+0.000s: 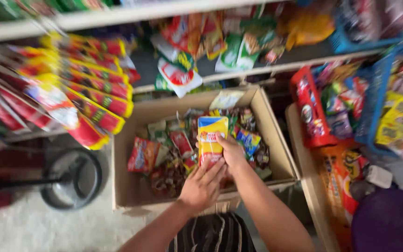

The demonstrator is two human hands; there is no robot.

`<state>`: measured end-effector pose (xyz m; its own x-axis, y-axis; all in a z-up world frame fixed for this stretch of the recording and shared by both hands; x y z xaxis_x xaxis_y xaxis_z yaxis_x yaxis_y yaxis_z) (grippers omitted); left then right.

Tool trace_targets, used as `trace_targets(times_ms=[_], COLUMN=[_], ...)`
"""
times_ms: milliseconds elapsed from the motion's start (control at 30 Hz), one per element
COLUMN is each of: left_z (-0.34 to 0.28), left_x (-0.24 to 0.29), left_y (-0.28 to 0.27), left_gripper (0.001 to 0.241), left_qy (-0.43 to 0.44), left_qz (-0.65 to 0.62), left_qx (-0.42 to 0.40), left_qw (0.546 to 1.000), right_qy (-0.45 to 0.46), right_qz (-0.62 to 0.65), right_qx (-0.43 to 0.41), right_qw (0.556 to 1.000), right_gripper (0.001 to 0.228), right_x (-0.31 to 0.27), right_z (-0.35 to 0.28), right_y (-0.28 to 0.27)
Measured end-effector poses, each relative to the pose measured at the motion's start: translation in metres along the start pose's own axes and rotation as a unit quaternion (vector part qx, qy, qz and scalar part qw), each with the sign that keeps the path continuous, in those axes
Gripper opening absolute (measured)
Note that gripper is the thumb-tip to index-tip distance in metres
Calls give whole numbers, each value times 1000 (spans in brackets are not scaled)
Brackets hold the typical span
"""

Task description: Stocking small packets of food and condiments onto shelf hooks from a box on the floor.

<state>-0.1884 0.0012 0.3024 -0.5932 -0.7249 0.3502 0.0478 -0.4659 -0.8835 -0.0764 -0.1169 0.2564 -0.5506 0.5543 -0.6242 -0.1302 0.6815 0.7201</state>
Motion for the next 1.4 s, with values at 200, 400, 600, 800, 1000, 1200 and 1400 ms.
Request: trace_targets(times_ms=[200,400,600,800,1000,1200,1400], left_z=[8,67,135,189,224,249,265], left_x=[25,24,35,32,45,48,25], left_y=[-77,-216,-341,-399,-432,-439,-432], left_gripper=[28,30,30,13,15,18,16], left_qy=[37,-42,1,25,34,-77,-36], left_qz=[-3,10,-3,-78,-99,-121,-96], left_qx=[113,292,365,422,441,431,469], left_qw=[993,955,931,903,891,891,877], right_qy=[-63,-120,-235,-320,-494,-523,-529], right_qz=[-43,-165,-278,-292,-323,-284,-283], right_qx=[-54,-93,-146,-162,-90,-80,-70], right_qw=[996,975,920,886,802,799,797], right_gripper=[46,41,43,34,22,21,21], right_x=[-35,-91,-183,-261,-326,-350,-359], right_z=[-18,-17,-30,-55,-73,-59,-38], right_y=[53,125,240,313,344,353,349])
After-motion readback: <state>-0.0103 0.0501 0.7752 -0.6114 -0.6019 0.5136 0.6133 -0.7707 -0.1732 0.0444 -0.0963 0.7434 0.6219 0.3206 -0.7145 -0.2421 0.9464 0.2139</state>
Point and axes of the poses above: each hand's wrist, its own z-axis towards the middle knuckle, its own y-axis out of the palm, x = y × z, the point moved 3 cm from there along z, towards the middle knuckle, and after that the axes turned 5 degrees about -x, right-handed, at the moved point
